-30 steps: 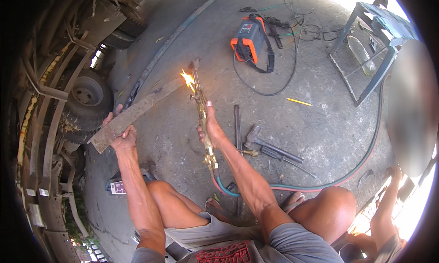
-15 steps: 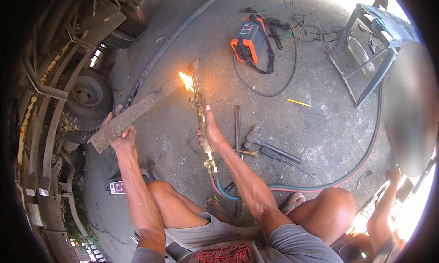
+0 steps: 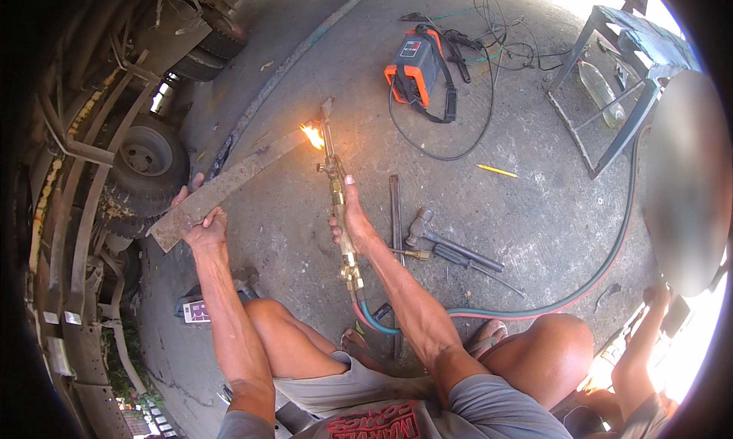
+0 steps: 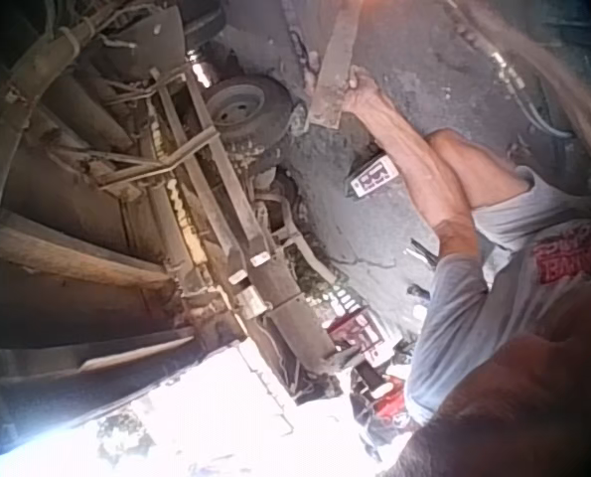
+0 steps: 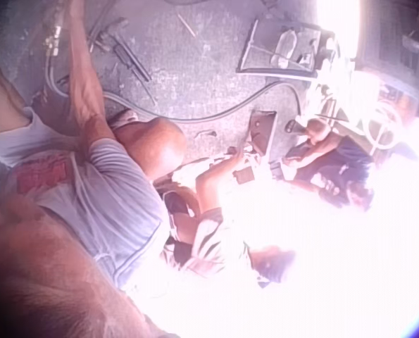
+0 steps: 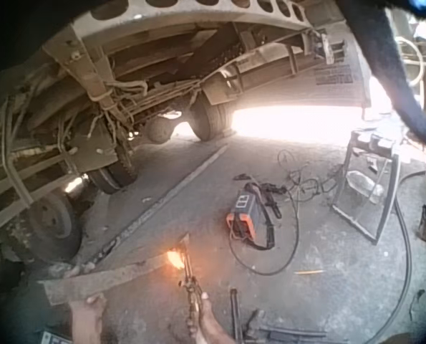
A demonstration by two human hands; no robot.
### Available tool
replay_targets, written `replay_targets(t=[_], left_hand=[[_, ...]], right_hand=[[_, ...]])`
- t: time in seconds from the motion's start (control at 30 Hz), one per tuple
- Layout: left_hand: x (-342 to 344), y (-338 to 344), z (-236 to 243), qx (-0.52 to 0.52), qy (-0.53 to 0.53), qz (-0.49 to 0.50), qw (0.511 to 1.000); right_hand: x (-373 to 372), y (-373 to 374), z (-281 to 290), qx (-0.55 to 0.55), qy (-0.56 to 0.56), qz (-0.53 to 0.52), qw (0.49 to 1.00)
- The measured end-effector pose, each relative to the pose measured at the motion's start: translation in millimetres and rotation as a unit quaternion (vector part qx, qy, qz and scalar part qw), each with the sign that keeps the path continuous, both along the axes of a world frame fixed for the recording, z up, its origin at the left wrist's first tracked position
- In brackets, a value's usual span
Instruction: The person heats a metal bar with a blowtorch until it glows red, then uses a hammer to strike and shape the heated section. The person repeats the heating and hammering process on the same metal bar.
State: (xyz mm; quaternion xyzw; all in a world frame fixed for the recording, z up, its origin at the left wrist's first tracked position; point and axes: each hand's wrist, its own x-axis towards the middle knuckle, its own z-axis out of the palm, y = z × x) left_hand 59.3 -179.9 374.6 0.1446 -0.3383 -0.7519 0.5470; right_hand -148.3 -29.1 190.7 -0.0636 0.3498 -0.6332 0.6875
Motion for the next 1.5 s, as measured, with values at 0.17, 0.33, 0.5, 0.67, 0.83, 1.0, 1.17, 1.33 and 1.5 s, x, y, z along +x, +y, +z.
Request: replay_targets(t=[0.17,0.33,0.5,0.67,0.83,1.0,1.17,1.33,1.5], left_hand=[[-4,4,1,0.004,0.004,0.011,1.0],[0,1,2,0.003,-0.007,0.006,1.0],[-7,10,6,0.013,-0.013,0.028,0.999],[-3,7,6,0.008,-0.018,0.013,1.0],[-1,5,3,0.004,-0.013,0.001,1.0],[-6,7,6,0.017,-0.019,0.029,0.999],[-6,5,4,0.0,-0.02,0.016,1.0],[-9,9,7,0.016,-0.024,0.027,0.999],[-7,8,9,-0.003,-0.023,0.002,1.0]], right_hand=[[-1,0,1,0.004,0.006,0.004,1.0],[0,-1,1,0.005,0.015,0.002,1.0],[-4,-5,2,0.011,0.001,0.004,1.0],[-5,-10,3,0.003,0.002,0.0,1.0],[-5,-8,4,0.006,0.004,-0.001,1.0],[-2,-2,5,0.009,0.001,0.007,1.0],[0,0,3,0.004,0.009,0.005,1.0],[-3,-4,3,0.007,0.004,0.001,1.0],[-6,-7,7,-0.004,0.011,0.005,1.0]])
